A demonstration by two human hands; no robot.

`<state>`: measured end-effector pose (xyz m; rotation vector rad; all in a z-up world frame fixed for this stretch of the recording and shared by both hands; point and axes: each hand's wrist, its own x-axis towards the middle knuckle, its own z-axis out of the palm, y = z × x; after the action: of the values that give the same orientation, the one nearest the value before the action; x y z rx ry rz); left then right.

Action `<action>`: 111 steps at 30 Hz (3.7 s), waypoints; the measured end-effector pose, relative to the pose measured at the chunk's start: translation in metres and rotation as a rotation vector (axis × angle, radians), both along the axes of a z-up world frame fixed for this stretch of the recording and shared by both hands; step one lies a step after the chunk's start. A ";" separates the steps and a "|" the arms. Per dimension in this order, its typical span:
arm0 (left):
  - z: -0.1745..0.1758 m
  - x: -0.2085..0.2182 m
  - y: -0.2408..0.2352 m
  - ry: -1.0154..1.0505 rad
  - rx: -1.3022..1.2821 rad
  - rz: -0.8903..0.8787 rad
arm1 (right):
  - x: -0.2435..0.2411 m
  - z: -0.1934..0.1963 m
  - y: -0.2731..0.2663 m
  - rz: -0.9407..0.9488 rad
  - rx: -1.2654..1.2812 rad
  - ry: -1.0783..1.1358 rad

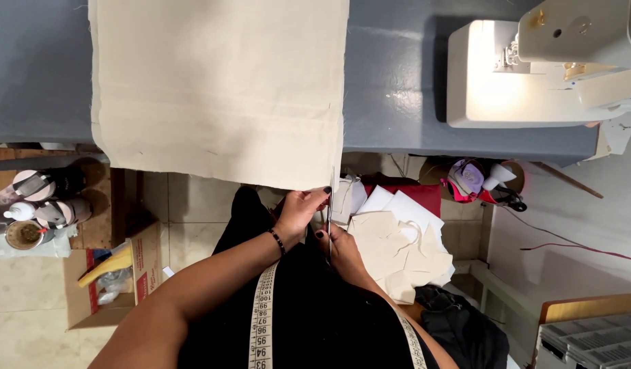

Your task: The person is using scissors to cut a piece of white fabric along a straight line on a cluttered work table.

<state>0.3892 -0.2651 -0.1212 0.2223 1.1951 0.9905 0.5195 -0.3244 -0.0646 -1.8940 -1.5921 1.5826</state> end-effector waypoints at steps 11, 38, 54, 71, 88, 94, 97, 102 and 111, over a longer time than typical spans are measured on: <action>-0.046 0.010 -0.010 -0.017 0.002 0.022 | -0.001 0.002 -0.004 -0.062 0.039 -0.006; -0.011 -0.010 -0.018 -0.021 0.106 -0.015 | 0.011 -0.002 0.021 0.005 0.053 0.040; 0.032 -0.022 -0.016 -0.070 0.166 -0.077 | 0.017 -0.017 0.030 -0.015 0.114 0.087; -0.014 -0.025 -0.035 -0.082 0.089 -0.082 | 0.006 -0.007 0.042 -0.018 0.178 0.084; 0.062 -0.048 -0.017 -0.150 0.019 -0.167 | 0.002 0.011 0.073 0.005 0.157 0.088; 0.026 -0.046 -0.029 -0.153 -0.018 -0.160 | 0.000 0.010 0.067 -0.041 0.174 0.047; 0.032 -0.050 -0.024 -0.162 -0.029 -0.190 | 0.006 -0.006 0.062 -0.052 0.168 0.028; 0.034 -0.052 -0.023 -0.190 -0.023 -0.237 | 0.008 -0.006 0.060 -0.078 0.109 0.031; 0.015 -0.057 -0.032 -0.321 -0.087 -0.300 | 0.007 0.006 0.081 -0.002 0.126 -0.011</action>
<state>0.3327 -0.2975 -0.1063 0.1603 0.8779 0.6801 0.5262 -0.2434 -0.0585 -1.8418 -1.6523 1.4371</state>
